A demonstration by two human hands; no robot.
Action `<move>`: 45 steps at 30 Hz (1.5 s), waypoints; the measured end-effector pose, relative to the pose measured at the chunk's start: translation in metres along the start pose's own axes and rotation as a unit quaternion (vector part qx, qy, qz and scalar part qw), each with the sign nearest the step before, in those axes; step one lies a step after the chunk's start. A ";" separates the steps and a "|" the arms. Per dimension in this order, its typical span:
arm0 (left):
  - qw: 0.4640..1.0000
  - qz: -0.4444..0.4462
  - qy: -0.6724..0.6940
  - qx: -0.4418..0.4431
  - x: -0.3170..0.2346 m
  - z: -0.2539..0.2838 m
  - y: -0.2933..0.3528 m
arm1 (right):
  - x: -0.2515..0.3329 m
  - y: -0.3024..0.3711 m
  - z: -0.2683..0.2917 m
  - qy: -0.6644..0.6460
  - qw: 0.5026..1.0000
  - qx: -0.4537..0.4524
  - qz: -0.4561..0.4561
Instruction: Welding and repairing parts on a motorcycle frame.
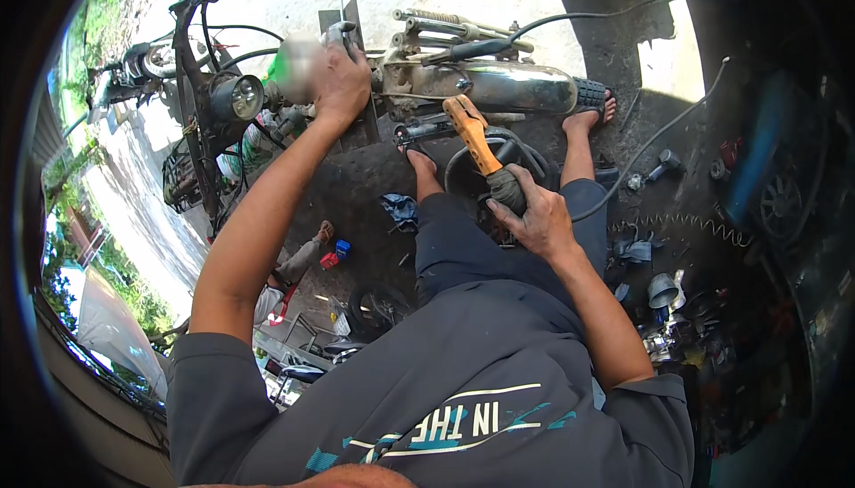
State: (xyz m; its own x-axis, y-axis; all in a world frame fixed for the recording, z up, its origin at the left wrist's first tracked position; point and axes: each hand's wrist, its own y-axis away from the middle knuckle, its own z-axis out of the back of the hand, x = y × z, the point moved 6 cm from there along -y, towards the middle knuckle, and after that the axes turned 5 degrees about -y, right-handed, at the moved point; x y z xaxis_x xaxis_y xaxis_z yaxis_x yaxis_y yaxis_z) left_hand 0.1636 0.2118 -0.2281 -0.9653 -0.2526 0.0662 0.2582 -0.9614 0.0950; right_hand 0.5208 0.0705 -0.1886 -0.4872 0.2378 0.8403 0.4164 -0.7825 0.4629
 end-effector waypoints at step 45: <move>0.999 0.013 0.017 0.037 -0.002 0.005 -0.003 | 0.000 -0.006 -0.003 -0.028 0.999 0.023 -0.031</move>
State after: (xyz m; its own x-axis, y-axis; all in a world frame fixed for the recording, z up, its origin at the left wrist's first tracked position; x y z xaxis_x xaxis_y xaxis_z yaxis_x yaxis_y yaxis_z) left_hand 0.1645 0.2159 -0.2236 -0.9584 -0.2830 0.0367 0.2851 -0.9440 0.1664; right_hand 0.5159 0.0737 -0.1927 -0.4696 0.3187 0.8234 0.4224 -0.7378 0.5265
